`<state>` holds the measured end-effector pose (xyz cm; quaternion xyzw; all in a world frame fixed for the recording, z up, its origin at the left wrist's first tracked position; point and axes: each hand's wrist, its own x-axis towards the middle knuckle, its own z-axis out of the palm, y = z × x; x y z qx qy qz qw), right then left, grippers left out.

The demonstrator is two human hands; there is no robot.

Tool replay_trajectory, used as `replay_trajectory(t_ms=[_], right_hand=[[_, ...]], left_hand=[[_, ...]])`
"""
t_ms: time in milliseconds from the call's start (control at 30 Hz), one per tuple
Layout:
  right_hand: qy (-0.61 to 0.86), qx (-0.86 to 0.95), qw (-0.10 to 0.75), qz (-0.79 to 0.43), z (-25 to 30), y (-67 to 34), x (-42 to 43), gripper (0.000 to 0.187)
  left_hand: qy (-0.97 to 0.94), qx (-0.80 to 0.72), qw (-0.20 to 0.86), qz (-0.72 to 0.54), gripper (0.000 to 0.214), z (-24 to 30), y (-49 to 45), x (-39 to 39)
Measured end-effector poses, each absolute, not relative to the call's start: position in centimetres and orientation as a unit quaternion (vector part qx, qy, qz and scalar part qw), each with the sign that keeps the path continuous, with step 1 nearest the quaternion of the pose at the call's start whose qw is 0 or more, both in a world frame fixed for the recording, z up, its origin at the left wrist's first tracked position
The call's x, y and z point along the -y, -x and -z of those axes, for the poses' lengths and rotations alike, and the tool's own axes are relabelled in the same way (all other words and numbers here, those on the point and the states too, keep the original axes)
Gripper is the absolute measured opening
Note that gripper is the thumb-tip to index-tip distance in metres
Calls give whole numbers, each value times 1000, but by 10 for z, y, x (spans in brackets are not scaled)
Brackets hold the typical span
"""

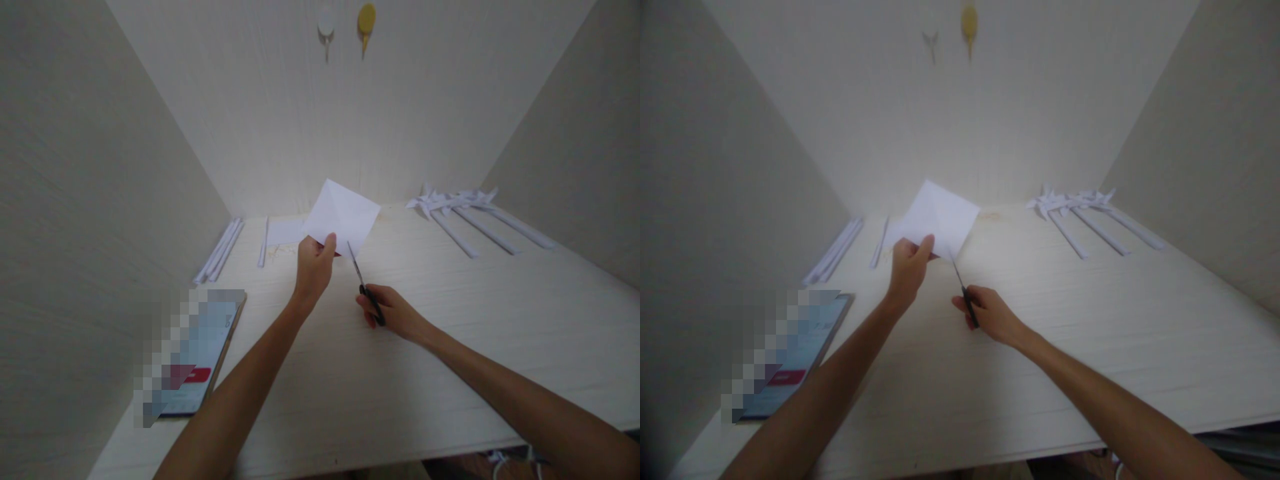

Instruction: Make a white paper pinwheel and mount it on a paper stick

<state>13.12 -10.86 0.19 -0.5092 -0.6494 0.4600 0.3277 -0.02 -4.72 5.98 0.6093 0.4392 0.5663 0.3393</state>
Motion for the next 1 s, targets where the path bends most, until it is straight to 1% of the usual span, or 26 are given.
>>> replay_trajectory(t_ms=[1000], right_hand=[[511, 646, 330, -462, 1, -133, 107, 34]], left_hand=[[-596, -434, 356, -575, 24, -63, -2, 48]])
